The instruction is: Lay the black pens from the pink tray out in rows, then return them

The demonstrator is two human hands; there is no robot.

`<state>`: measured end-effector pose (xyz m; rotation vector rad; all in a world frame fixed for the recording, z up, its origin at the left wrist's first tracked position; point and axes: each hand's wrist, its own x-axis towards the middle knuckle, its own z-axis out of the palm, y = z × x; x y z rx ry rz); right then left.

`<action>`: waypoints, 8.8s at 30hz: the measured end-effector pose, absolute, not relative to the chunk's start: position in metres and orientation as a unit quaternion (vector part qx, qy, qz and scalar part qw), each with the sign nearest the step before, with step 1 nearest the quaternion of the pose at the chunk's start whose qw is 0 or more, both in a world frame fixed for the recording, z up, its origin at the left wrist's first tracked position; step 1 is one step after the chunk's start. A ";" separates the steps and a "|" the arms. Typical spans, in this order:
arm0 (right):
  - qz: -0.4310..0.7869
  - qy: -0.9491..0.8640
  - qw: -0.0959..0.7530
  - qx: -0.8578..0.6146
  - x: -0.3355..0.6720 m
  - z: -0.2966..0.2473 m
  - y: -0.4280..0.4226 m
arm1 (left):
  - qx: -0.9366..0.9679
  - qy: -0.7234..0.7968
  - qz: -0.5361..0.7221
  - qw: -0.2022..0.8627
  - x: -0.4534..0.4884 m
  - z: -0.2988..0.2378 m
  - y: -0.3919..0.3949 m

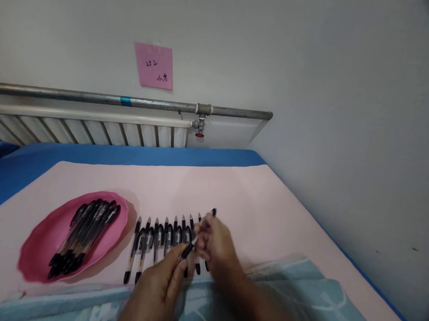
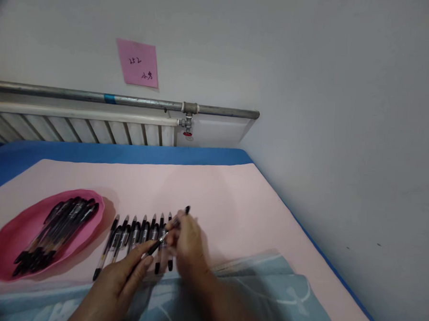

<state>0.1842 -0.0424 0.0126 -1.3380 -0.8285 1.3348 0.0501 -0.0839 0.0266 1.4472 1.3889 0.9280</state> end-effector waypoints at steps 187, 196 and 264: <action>0.569 -0.285 0.568 -0.521 0.217 0.032 -0.033 | 0.333 0.524 0.352 0.700 0.043 0.019 -0.074; 0.645 -0.441 0.374 -0.500 0.181 0.021 -0.055 | 0.360 0.468 0.409 0.695 0.044 0.027 -0.067; 0.271 -0.595 0.216 -0.725 0.278 0.001 -0.018 | 0.600 0.536 0.262 0.532 0.037 0.017 -0.074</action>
